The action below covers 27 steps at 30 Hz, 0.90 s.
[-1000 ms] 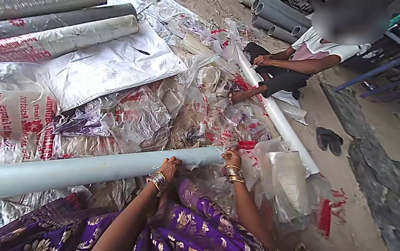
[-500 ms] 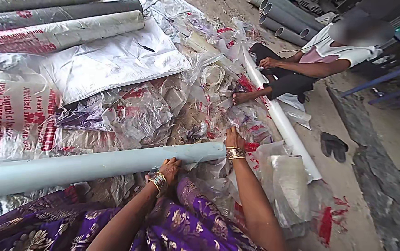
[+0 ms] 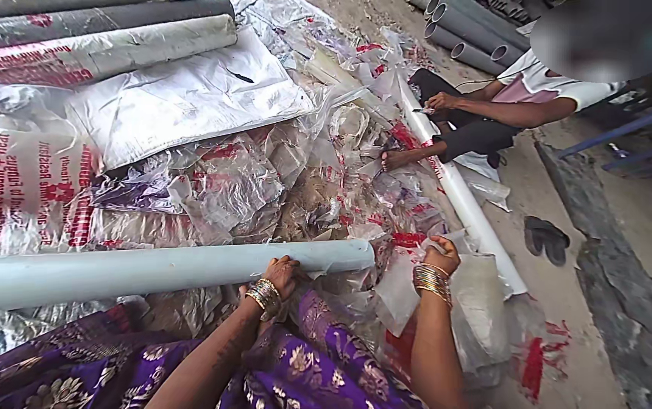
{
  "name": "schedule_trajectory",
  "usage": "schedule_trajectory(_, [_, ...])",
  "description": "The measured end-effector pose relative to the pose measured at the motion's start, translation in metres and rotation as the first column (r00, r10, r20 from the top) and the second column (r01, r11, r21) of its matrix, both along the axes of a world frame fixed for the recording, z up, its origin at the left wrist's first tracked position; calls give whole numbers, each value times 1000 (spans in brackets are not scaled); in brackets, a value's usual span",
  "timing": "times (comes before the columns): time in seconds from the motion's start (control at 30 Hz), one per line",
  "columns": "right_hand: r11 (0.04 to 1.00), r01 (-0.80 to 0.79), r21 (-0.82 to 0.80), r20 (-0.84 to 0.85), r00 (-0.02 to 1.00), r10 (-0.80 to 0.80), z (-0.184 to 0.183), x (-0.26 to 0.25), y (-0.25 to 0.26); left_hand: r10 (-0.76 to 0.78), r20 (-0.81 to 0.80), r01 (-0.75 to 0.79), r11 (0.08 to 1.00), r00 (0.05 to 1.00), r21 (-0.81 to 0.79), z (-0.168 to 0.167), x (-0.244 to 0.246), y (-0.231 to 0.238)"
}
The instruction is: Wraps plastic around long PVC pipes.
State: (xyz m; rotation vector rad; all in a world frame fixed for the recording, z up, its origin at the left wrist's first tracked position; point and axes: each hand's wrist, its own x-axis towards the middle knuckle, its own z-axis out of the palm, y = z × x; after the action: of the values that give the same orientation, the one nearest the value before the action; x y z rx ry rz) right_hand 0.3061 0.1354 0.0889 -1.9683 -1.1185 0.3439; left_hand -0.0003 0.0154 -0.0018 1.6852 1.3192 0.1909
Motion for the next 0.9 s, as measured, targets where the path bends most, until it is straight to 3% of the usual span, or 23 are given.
schedule_trajectory(0.1, [992,80,-97,75,995,-73,-10,3,-14,17,61,-13,998,998,-61,2,-6,10])
schedule_trajectory(0.23, [926,152,-347,196,977,-86,-23,14,-27,1,96,11,992,995,-122,1,-9,20])
schedule_trajectory(0.47, [709,22,-705,318,903,288,-57,24,-45,-3,96,13,994,995,-112,1,-10,20])
schedule_trajectory(0.5, [702,15,-712,318,898,304,-59,20,-48,-7,96,17,995,995,-99,-1,-10,19])
schedule_trajectory(0.6, [813,14,-583,338,913,227,-63,2,-52,-19,104,27,997,994,-74,-3,-12,19])
schedule_trajectory(0.77, [852,-207,-481,192,923,333,-94,-19,-48,10,165,5,996,986,-92,-5,-15,21])
schedule_trajectory(0.9, [855,-115,-506,338,886,319,-97,-32,-48,130,178,-92,974,975,-207,4,-19,37])
